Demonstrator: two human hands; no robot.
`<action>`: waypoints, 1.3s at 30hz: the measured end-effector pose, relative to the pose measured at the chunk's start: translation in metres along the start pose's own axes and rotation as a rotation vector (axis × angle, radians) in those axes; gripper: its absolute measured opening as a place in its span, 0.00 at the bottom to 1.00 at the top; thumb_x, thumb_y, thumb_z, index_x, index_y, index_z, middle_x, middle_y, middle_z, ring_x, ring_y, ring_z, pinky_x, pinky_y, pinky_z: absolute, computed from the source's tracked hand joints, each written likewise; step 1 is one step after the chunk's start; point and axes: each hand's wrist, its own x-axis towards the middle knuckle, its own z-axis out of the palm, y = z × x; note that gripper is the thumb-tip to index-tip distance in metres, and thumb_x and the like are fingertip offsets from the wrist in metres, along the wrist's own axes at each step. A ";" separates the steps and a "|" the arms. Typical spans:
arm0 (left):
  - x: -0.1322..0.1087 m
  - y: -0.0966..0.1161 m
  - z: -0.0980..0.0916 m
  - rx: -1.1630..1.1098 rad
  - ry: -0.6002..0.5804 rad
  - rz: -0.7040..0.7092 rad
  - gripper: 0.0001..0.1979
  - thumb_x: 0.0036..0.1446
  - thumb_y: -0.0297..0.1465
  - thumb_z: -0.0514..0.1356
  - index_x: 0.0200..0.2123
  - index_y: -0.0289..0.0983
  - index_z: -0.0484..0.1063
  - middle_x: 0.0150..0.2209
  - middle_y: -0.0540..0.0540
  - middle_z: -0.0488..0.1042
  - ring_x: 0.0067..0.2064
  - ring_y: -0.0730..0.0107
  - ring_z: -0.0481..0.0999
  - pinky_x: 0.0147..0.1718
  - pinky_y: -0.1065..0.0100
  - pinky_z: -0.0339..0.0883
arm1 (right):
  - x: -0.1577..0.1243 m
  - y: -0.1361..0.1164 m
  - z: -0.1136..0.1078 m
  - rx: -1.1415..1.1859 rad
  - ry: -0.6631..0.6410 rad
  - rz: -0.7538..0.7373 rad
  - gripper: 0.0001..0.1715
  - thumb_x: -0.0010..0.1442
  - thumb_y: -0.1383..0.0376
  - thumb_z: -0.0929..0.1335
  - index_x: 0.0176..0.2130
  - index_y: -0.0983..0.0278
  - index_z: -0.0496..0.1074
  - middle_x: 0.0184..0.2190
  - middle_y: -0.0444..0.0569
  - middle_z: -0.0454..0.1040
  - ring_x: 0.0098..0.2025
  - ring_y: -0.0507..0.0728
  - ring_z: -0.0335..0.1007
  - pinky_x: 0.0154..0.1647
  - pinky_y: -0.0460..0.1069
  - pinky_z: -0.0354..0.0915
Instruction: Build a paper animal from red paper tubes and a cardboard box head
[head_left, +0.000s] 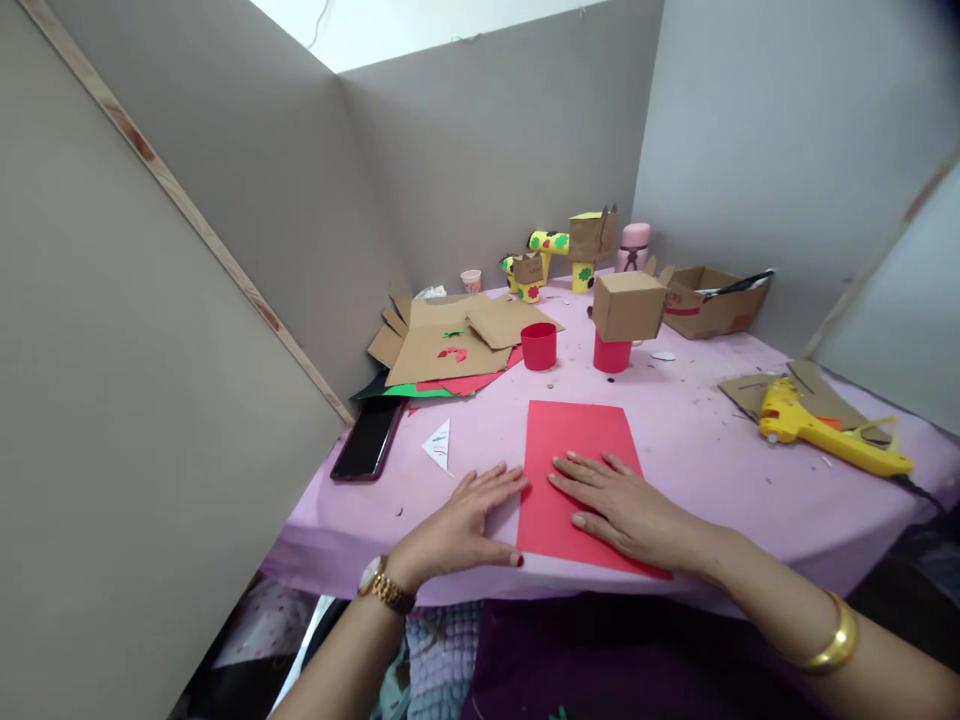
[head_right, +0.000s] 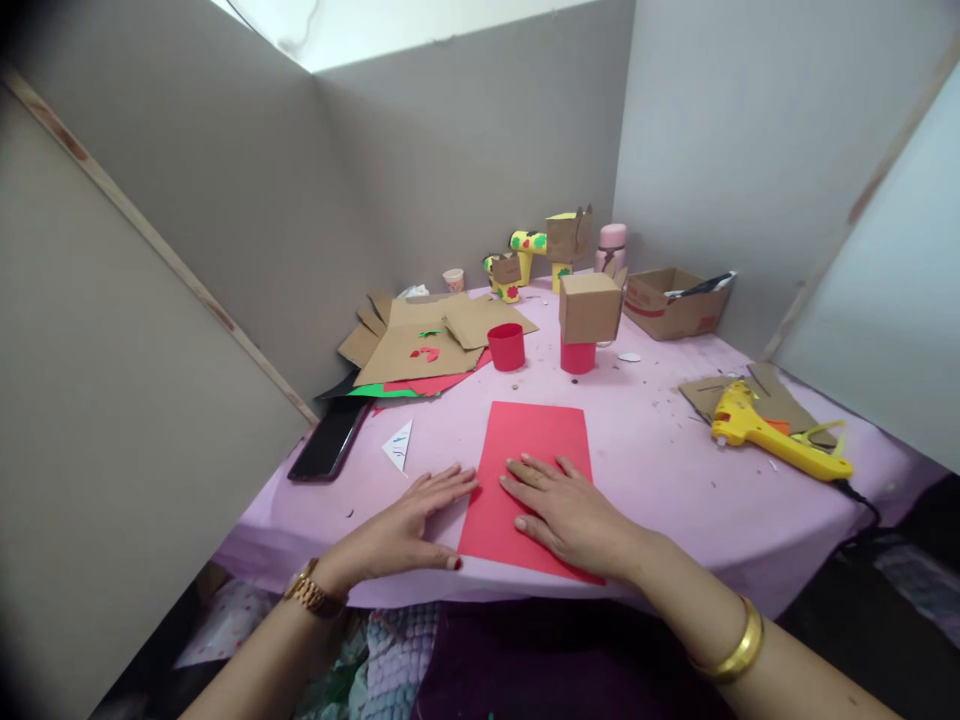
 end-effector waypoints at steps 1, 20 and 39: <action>-0.002 -0.001 0.001 -0.014 0.010 -0.005 0.41 0.47 0.47 0.64 0.63 0.45 0.53 0.67 0.45 0.51 0.68 0.59 0.43 0.64 0.51 0.33 | 0.000 0.000 0.000 0.003 -0.001 -0.003 0.31 0.66 0.53 0.55 0.65 0.58 0.50 0.67 0.50 0.47 0.68 0.64 0.39 0.63 0.69 0.40; -0.003 0.007 0.002 0.101 -0.015 -0.042 0.37 0.51 0.47 0.61 0.62 0.43 0.56 0.67 0.44 0.49 0.68 0.60 0.42 0.63 0.49 0.34 | 0.067 0.034 -0.020 -0.074 0.357 0.155 0.25 0.64 0.61 0.63 0.59 0.64 0.60 0.62 0.59 0.57 0.61 0.66 0.55 0.58 0.65 0.55; -0.003 0.006 0.003 0.075 -0.015 -0.033 0.37 0.51 0.40 0.63 0.62 0.47 0.53 0.68 0.48 0.47 0.68 0.60 0.40 0.63 0.48 0.32 | 0.076 0.046 -0.009 -0.171 0.440 0.044 0.21 0.62 0.61 0.66 0.54 0.62 0.65 0.56 0.53 0.66 0.54 0.63 0.64 0.52 0.64 0.61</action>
